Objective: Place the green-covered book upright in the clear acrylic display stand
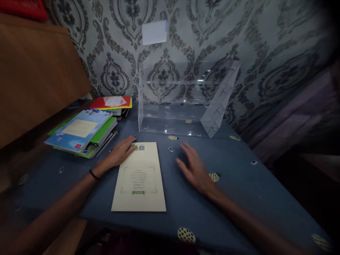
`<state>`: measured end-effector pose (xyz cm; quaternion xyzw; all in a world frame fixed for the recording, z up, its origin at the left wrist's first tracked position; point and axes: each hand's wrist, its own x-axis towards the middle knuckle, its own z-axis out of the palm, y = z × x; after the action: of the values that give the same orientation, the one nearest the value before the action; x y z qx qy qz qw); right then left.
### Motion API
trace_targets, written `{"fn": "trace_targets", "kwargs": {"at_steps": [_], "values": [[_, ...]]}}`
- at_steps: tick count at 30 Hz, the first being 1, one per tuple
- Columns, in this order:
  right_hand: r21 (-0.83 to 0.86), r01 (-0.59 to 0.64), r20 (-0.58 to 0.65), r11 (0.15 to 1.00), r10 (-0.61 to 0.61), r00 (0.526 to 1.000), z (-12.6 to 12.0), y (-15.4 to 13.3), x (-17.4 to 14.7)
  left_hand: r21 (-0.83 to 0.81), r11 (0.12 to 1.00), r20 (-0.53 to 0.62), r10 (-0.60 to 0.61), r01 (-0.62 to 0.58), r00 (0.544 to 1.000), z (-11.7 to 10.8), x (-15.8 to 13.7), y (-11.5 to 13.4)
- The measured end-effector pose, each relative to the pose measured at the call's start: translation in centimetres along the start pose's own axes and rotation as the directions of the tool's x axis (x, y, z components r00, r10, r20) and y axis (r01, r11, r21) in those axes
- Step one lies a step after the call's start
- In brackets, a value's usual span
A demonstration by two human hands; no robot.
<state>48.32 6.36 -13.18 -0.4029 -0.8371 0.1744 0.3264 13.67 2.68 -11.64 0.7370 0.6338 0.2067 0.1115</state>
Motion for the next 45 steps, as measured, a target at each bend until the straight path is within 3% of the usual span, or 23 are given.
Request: {"fn": "trace_targets", "kwargs": {"at_steps": [2,4,6,8,10,15,19,22,28,33,40,45], "values": [[0.062,0.198,0.236,0.978,-0.207,0.950,1.3,-4.0,-0.3,0.013,1.000,-0.024,0.014,-0.014,1.000,0.3,-0.3,0.1],[0.137,0.373,0.425,0.918,-0.395,0.815,2.6,-7.3,0.2,0.019,0.999,-0.049,0.029,-0.028,0.998,0.4,-0.3,0.2],[0.169,0.464,0.534,0.870,-0.476,0.698,3.7,-9.4,1.3,0.016,0.999,-0.074,0.052,-0.051,0.996,0.4,-0.2,0.2],[0.153,0.488,0.585,0.859,-0.477,0.656,4.6,-10.1,3.0,0.014,0.997,-0.094,0.076,-0.075,0.993,0.4,-0.2,0.1],[0.098,0.469,0.587,0.878,-0.431,0.685,5.3,-9.6,4.9,0.018,0.996,-0.106,0.087,-0.086,0.991,0.5,-0.3,0.1],[-0.082,0.306,0.486,0.949,-0.230,0.843,5.9,-5.9,7.4,0.067,0.995,-0.077,0.081,-0.075,0.994,0.4,-0.8,0.2],[-0.129,0.254,0.435,0.959,-0.176,0.883,5.8,-4.2,6.5,0.153,0.988,-0.003,0.033,-0.032,0.999,0.2,-2.1,0.4],[-0.146,0.263,0.420,0.954,-0.180,0.889,5.8,-3.9,5.9,0.218,0.974,0.066,0.051,-0.065,0.997,0.1,-4.1,1.3],[-0.187,0.264,0.416,0.946,-0.167,0.894,6.1,-4.1,6.0,0.242,0.931,0.202,0.227,-0.273,0.953,0.6,-10.4,5.3],[-0.214,0.288,0.417,0.933,-0.179,0.891,5.8,-5.0,5.2,0.221,0.936,0.207,0.231,-0.276,0.951,1.1,-14.2,7.5],[-0.076,0.418,0.449,0.905,-0.344,0.825,4.6,-6.8,0.3,0.186,0.941,0.193,0.246,-0.281,0.950,1.4,-15.5,7.4],[-0.032,0.397,0.478,0.917,-0.335,0.812,2.8,-8.7,-3.7,0.194,0.932,0.207,0.265,-0.306,0.942,1.1,-17.8,8.6]]}}
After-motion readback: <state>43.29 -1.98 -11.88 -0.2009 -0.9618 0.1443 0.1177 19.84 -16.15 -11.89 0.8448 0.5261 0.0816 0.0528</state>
